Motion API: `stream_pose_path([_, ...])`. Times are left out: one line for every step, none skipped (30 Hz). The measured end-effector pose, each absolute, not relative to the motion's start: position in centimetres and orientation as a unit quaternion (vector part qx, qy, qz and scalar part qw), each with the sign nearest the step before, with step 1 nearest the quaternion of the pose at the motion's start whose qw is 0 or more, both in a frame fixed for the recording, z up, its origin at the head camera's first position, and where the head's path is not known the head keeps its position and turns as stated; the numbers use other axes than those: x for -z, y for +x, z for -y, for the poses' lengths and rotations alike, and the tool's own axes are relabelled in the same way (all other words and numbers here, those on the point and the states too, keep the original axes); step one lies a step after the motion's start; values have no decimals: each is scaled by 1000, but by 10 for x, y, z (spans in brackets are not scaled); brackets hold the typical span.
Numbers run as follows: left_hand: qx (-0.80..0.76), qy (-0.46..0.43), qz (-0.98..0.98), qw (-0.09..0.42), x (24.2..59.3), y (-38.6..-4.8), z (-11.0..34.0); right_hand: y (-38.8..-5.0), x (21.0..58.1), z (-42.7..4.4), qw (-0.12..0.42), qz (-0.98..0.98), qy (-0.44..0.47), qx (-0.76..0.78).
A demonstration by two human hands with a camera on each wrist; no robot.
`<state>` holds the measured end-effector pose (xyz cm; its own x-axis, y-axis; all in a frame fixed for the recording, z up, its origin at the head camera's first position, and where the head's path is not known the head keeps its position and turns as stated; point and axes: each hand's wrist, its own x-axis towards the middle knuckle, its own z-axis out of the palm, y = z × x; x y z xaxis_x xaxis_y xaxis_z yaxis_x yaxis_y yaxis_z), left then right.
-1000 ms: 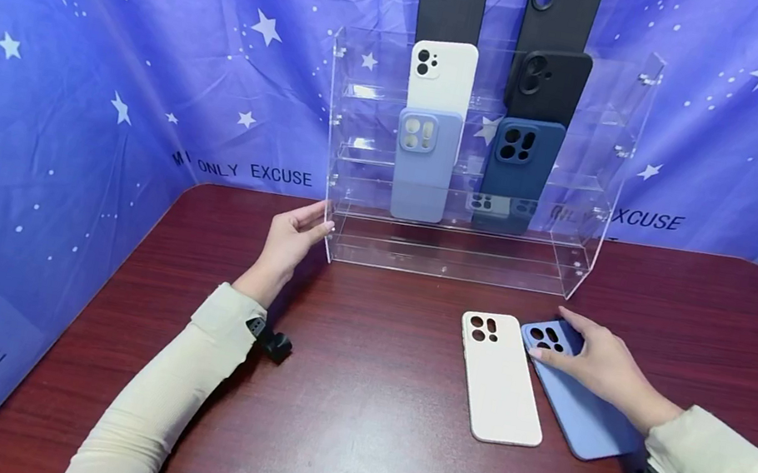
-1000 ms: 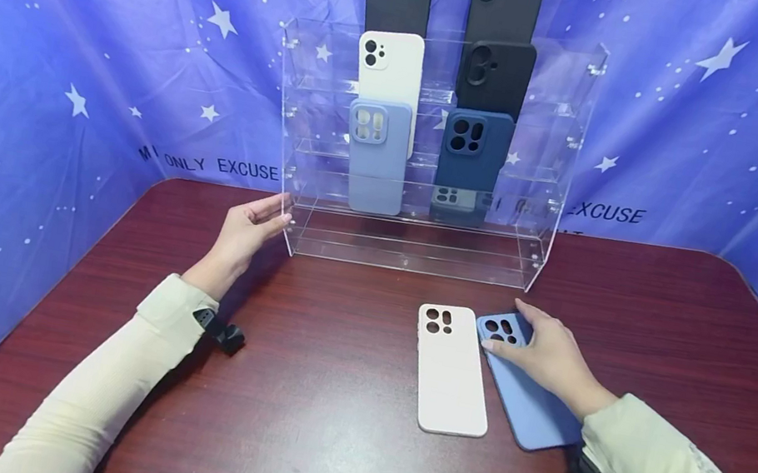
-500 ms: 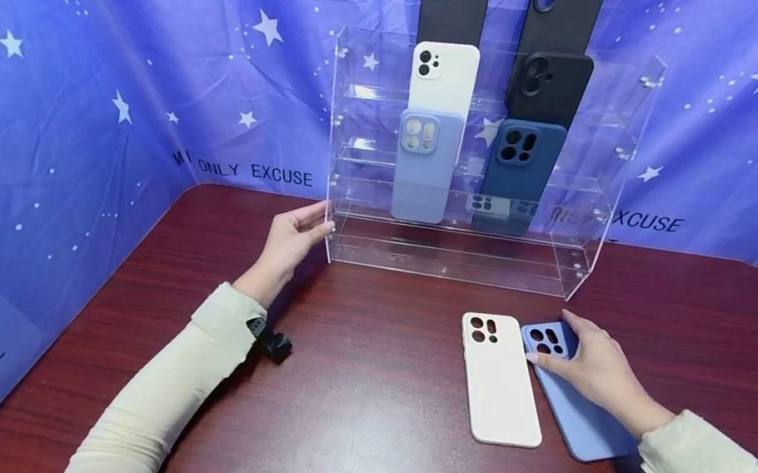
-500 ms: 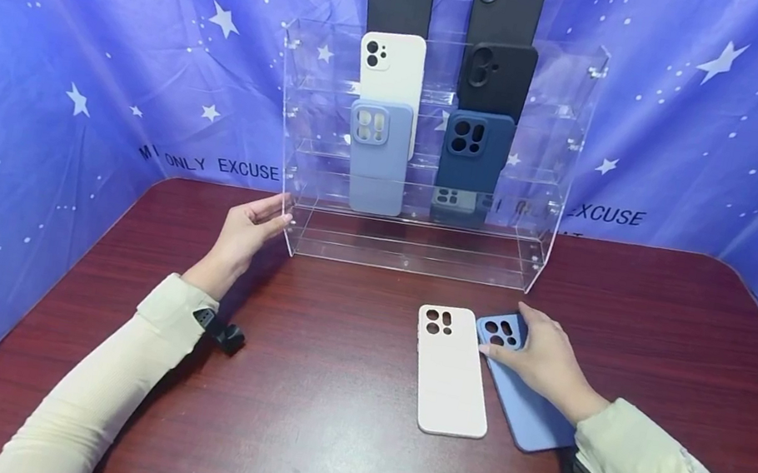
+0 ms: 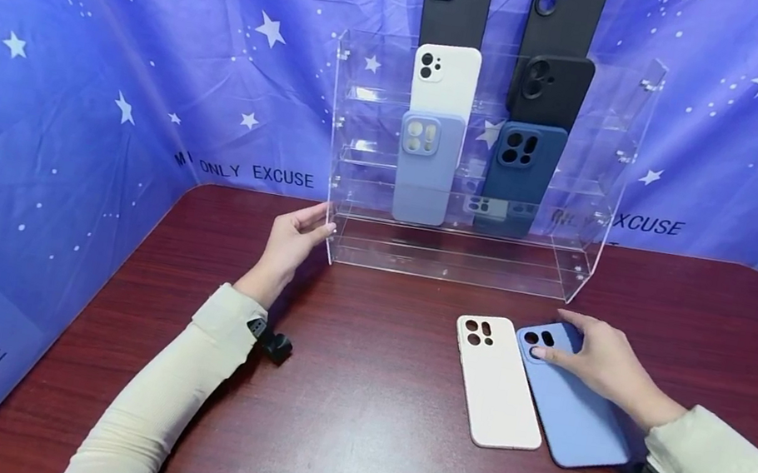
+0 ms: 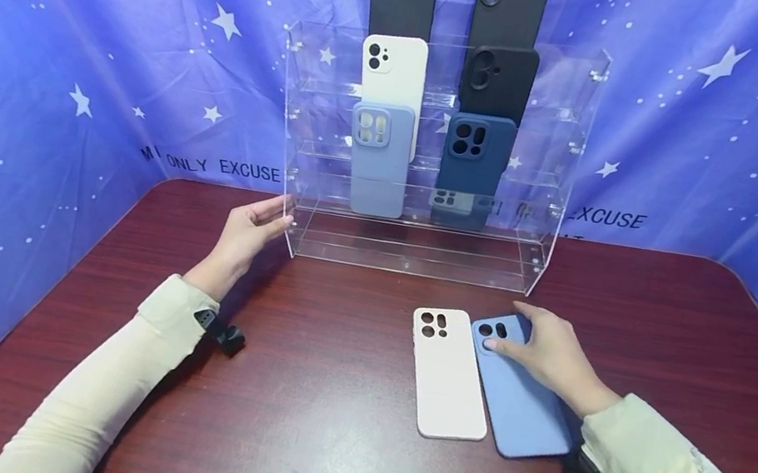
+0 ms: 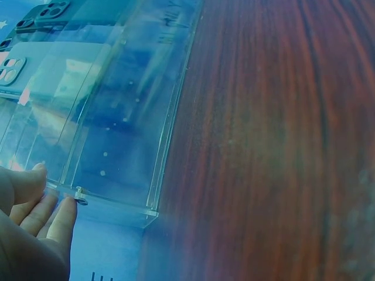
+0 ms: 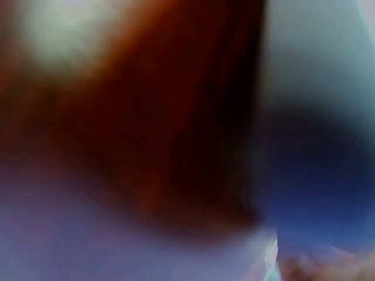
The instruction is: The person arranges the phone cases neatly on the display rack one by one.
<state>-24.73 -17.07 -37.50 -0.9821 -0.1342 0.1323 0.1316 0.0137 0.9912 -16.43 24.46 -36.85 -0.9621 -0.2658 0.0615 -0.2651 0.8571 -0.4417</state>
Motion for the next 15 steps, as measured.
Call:
stream_pose_path([701,0,706,95,375,-247,171,-166,367,-246,3,-963,-139,231])
stream_pose_path([700,-1,708,95,375,-247,171,-168,366,-248,7,-962,-141,233])
stream_pose_path([700,-1,708,95,375,-247,171,-170,364,-250,13,-961,-143,237])
stream_pose_path([700,0,708,95,375,-246,171,-172,362,-251,21,-959,-145,242])
stream_pose_path([700,0,708,95,375,-246,171,-174,361,-253,28,-957,-146,247])
stream_pose_path([700,0,708,95,375,-246,171,-176,360,-254,31,-956,-151,250])
stream_pose_path([700,1,708,95,375,-246,171,-177,358,-256,39,-953,-151,258])
stream_pose_path([700,1,708,95,375,-246,171,-179,356,-257,52,-950,-149,270])
stream_pose_path([701,1,706,96,375,-246,171,-180,354,-258,67,-945,-147,285])
stream_pose_path([703,1,705,96,375,-246,171,-180,352,-259,83,-939,-142,301])
stream_pose_path([702,1,706,96,375,-247,171,-181,350,-260,99,-931,-138,322])
stream_pose_path([701,1,706,96,375,-247,171,-181,348,-261,116,-923,-132,344])
stream_pose_path([700,0,708,97,375,-247,171,-181,346,-262,133,-913,-127,365])
stream_pose_path([699,0,709,97,375,-247,171,-181,344,-263,148,-902,-120,387])
stream_pose_path([699,0,709,97,375,-247,170,-181,341,-265,159,-894,-116,403])
